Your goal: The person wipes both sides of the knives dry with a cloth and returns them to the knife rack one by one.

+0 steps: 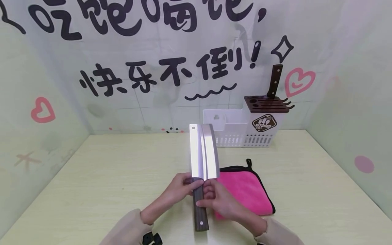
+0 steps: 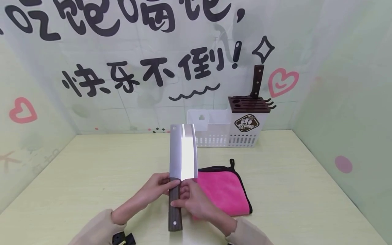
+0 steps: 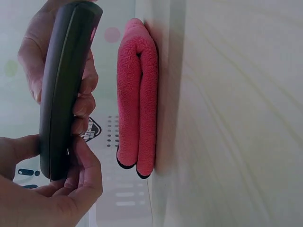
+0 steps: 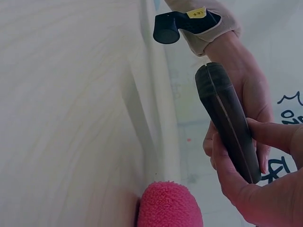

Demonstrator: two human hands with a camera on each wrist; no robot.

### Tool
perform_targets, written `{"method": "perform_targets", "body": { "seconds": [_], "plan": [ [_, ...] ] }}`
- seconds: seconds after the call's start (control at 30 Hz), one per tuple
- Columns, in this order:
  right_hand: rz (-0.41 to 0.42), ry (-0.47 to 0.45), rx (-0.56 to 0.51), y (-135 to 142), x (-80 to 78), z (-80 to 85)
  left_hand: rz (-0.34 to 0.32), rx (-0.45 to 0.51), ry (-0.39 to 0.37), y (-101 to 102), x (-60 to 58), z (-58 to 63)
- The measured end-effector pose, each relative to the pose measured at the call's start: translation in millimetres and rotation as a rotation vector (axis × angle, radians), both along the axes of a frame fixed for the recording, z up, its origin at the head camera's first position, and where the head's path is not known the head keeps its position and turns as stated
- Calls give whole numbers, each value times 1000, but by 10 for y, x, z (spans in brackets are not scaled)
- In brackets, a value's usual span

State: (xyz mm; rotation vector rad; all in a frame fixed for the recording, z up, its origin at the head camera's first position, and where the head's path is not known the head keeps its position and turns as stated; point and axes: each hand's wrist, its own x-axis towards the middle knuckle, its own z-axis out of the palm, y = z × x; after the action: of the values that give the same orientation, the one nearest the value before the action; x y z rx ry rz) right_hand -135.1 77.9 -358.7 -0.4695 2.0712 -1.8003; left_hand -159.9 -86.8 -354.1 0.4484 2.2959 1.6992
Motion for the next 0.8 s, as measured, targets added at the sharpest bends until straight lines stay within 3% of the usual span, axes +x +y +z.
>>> {"method": "perform_targets", "body": {
  "seconds": [0.2,0.5,0.8],
  "plan": [
    [-22,55,22,5,-10,44,63,-8,10,69,2,2],
    [-37,159,37,-16,-13,75,154,118,-31,189,28,64],
    [-93,278,108,-65,6,77,273,120,25,299,83,114]
  ]
}}
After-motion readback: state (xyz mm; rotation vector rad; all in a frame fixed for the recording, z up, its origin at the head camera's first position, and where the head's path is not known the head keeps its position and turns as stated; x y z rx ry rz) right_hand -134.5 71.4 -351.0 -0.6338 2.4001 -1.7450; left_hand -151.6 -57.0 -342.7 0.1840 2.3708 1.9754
